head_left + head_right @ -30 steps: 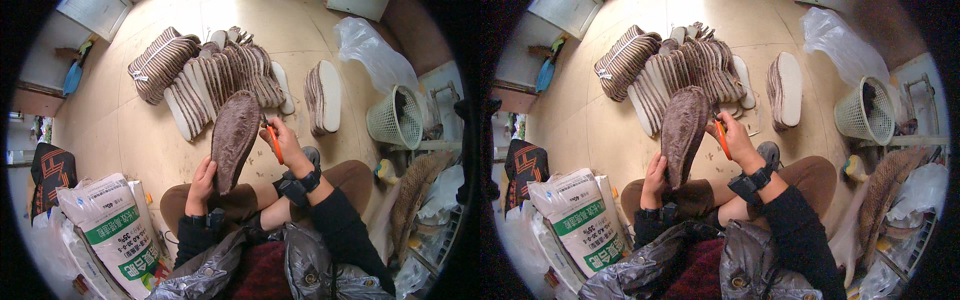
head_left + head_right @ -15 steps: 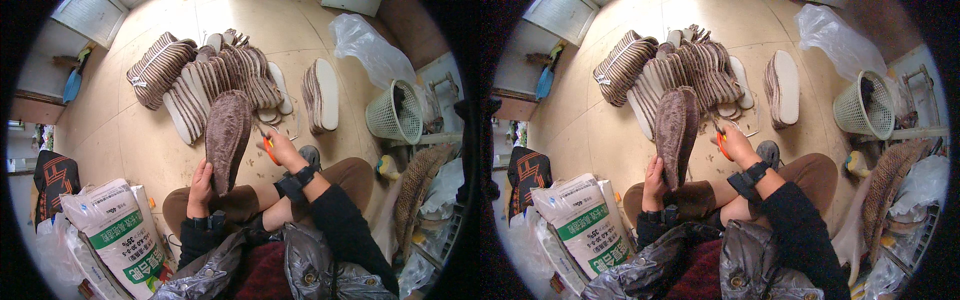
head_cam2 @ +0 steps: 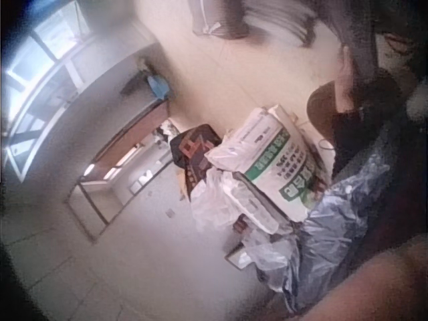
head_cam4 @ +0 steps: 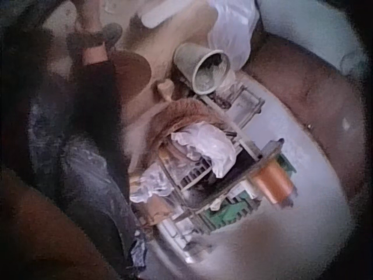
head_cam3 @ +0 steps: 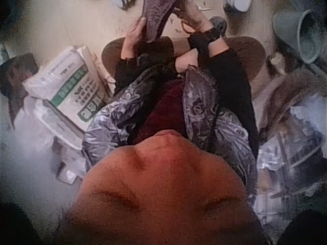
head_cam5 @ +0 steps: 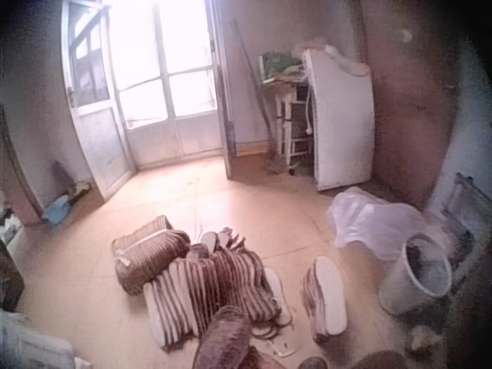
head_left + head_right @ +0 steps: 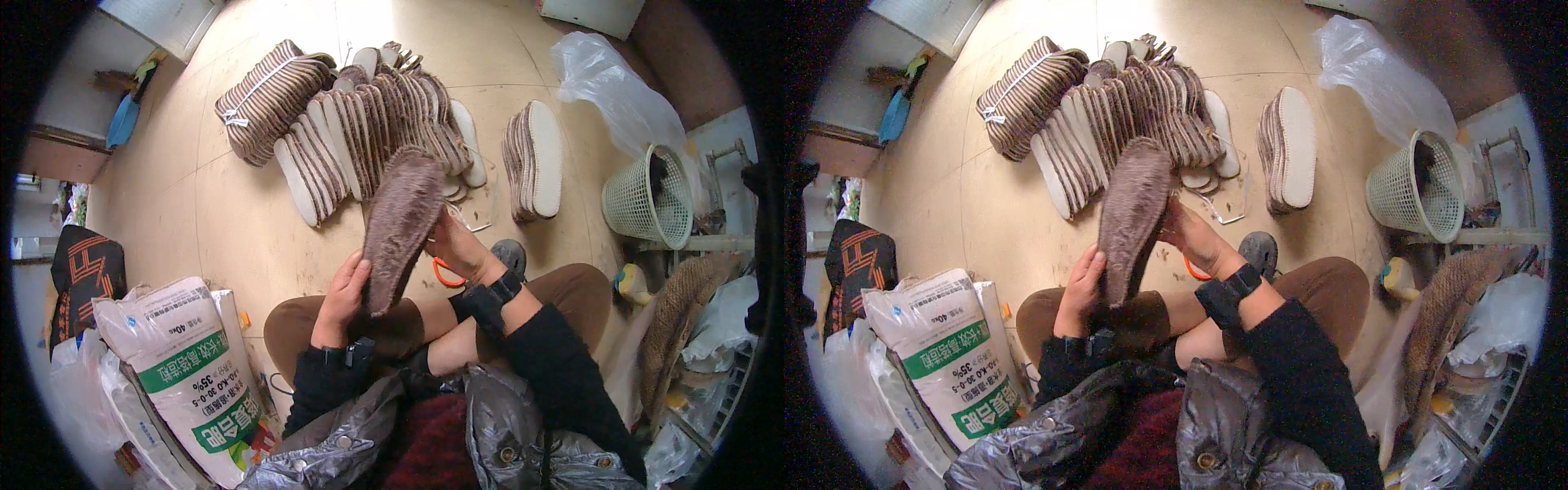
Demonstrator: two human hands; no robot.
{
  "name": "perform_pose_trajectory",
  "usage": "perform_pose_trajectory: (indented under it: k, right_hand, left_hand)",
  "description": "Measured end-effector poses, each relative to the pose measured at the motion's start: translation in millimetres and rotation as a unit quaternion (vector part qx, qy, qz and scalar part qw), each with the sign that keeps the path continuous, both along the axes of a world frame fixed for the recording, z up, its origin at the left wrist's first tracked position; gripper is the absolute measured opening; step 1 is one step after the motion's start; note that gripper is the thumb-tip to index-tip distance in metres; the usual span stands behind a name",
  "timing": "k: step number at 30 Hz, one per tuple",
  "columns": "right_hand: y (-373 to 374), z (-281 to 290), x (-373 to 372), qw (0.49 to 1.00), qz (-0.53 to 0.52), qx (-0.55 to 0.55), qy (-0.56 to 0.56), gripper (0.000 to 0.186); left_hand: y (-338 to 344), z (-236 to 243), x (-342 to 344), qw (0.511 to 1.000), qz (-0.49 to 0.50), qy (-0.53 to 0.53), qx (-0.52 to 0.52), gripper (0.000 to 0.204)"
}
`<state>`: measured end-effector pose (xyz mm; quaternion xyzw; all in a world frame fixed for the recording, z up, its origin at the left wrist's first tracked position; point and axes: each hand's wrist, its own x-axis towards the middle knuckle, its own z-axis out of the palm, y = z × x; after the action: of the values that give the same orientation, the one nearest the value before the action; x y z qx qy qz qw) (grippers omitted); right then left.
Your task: The person sits on the floor and uses scissors to trim the edges of fabric shoe insoles. They pick up insoles from a pile, cut the excess material along the perimeter, and place the finished insoles into a separate stack.
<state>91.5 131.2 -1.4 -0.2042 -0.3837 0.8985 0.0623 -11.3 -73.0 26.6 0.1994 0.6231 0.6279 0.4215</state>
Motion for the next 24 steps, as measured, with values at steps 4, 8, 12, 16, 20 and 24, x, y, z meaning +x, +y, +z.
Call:
perform_pose_trajectory:
  k: [4, 8, 12, 16, 20, 24]
  right_hand:
    - [-19, 15, 4, 0.996, -0.029, -0.076, 0.046, 0.037]
    - [-10, 15, 2, 0.987, -0.073, -0.127, 0.063, 0.032]
    - [-2, 11, 2, 0.984, -0.083, -0.153, 0.025, 0.032]
    - [-7, 8, 2, 0.988, -0.089, -0.127, 0.022, 0.032]
    - [-7, 6, 1, 0.988, -0.092, -0.127, 0.000, 0.034]
    - [-9, 5, 0, 0.991, -0.092, -0.094, 0.003, 0.034]
  left_hand:
    - [11, -7, 8, 0.997, -0.076, -0.019, -0.015, 0.035]
    - [14, -18, 0, 0.991, 0.119, -0.067, -0.012, 0.034]
    - [12, -24, -13, 0.969, 0.240, -0.039, 0.052, 0.036]
    - [18, -21, -2, 0.975, 0.207, 0.075, 0.024, 0.046]
    - [22, -14, 4, 0.982, 0.084, 0.167, -0.017, 0.036]
    - [27, -10, 14, 0.990, 0.034, 0.131, -0.052, 0.020]
